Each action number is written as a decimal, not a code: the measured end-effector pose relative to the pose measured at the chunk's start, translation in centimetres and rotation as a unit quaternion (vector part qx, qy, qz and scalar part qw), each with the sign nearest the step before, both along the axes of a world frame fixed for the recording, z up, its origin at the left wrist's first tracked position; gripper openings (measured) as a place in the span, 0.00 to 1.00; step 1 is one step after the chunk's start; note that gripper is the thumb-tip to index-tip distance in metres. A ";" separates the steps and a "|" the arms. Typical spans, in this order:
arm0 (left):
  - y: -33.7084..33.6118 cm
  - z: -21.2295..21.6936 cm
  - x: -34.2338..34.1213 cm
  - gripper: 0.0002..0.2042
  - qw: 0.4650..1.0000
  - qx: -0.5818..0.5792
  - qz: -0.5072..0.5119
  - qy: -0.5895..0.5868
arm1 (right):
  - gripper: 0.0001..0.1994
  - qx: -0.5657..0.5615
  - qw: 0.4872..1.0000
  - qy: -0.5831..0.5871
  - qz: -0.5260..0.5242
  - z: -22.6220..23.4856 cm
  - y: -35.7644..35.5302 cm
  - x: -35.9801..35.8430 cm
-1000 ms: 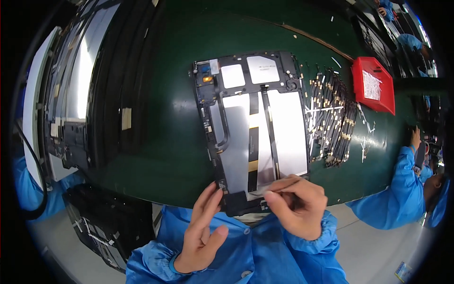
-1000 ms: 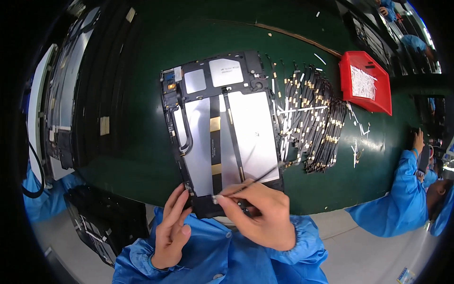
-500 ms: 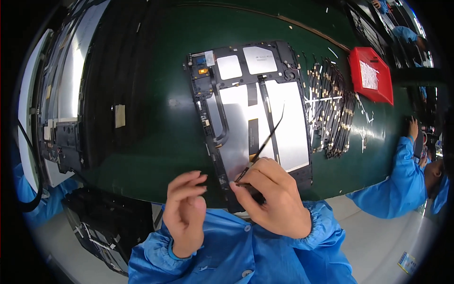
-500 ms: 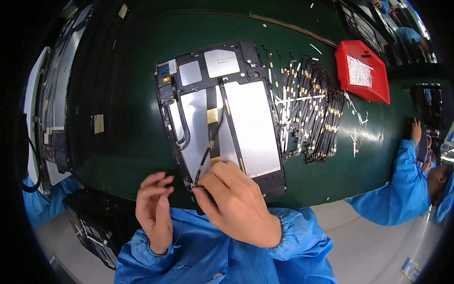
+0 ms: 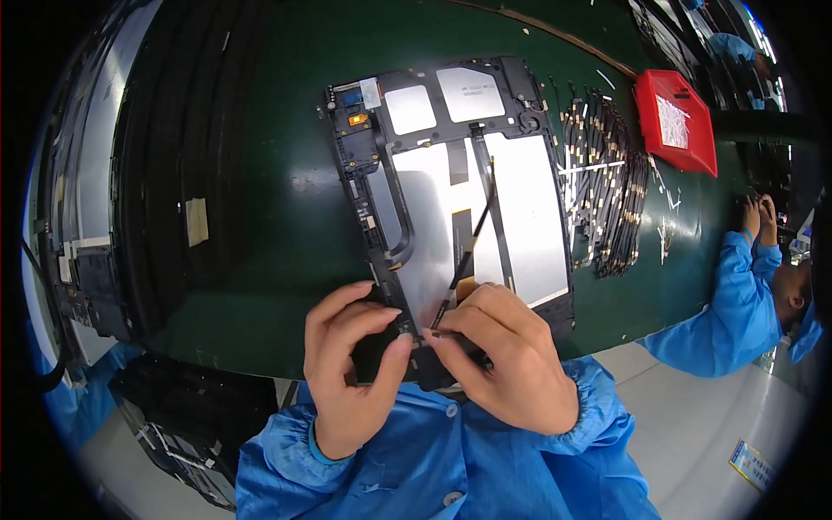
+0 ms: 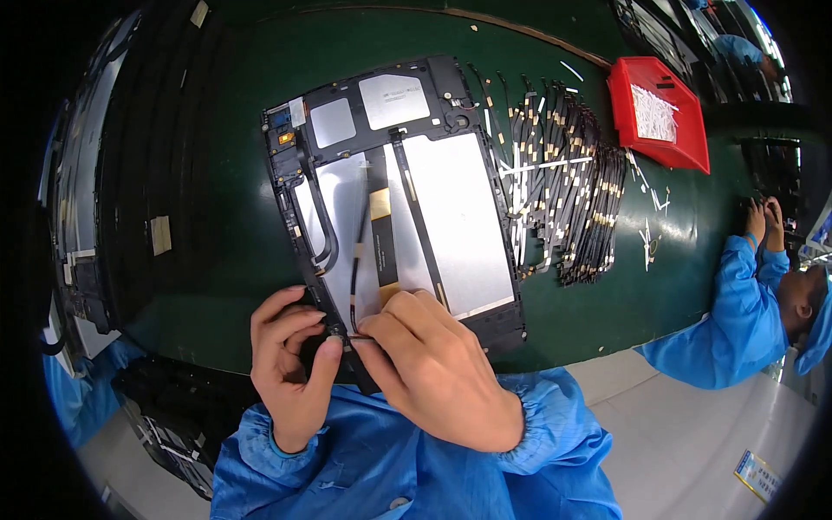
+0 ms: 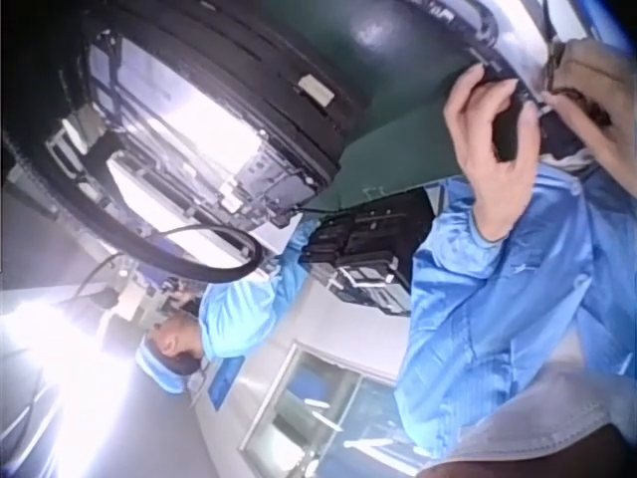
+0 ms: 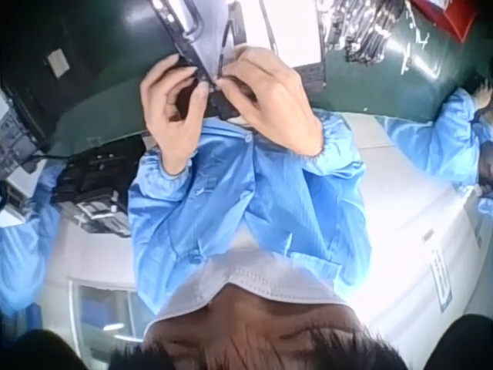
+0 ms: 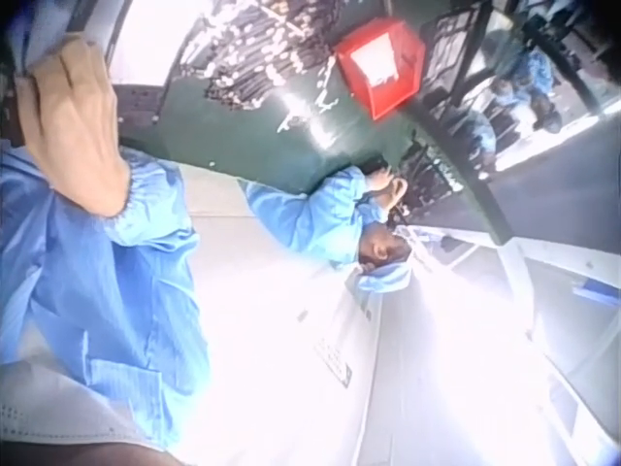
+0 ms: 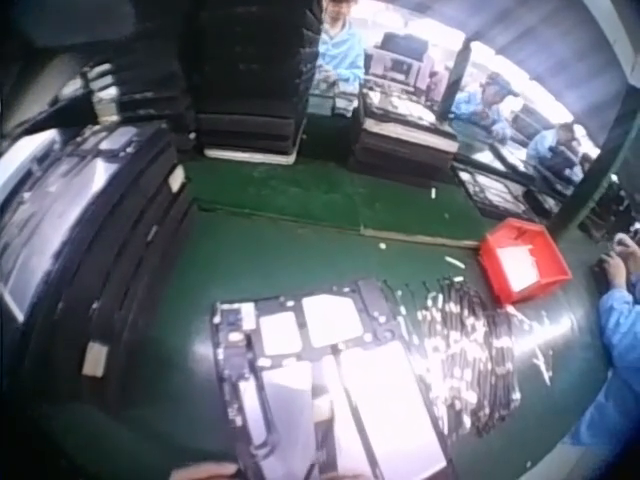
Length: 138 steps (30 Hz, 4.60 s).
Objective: The person assembles internal electronic components and ribbon cables into tablet housings on a conveyor belt, using tweezers to manipulate the small parts.
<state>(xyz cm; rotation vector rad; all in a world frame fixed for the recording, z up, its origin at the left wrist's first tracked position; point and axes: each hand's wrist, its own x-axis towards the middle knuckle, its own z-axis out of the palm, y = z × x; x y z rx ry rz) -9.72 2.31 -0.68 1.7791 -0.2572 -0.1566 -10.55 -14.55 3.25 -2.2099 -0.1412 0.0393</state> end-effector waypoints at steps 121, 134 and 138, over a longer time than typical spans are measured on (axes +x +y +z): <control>-2.0 0.4 9.7 0.05 0.960 0.147 -0.141 -0.192 | 0.14 -0.101 0.985 -0.126 0.056 -1.0 -1.3 -1.0; -2.2 1.2 9.6 0.21 0.975 0.147 -0.122 -0.110 | 0.12 -0.129 0.979 -0.132 0.086 -0.8 -1.5 -1.0; -1.6 1.1 8.5 0.20 0.988 0.033 -0.078 -0.132 | 0.10 -0.219 0.962 -0.135 0.096 0.3 -1.1 -0.7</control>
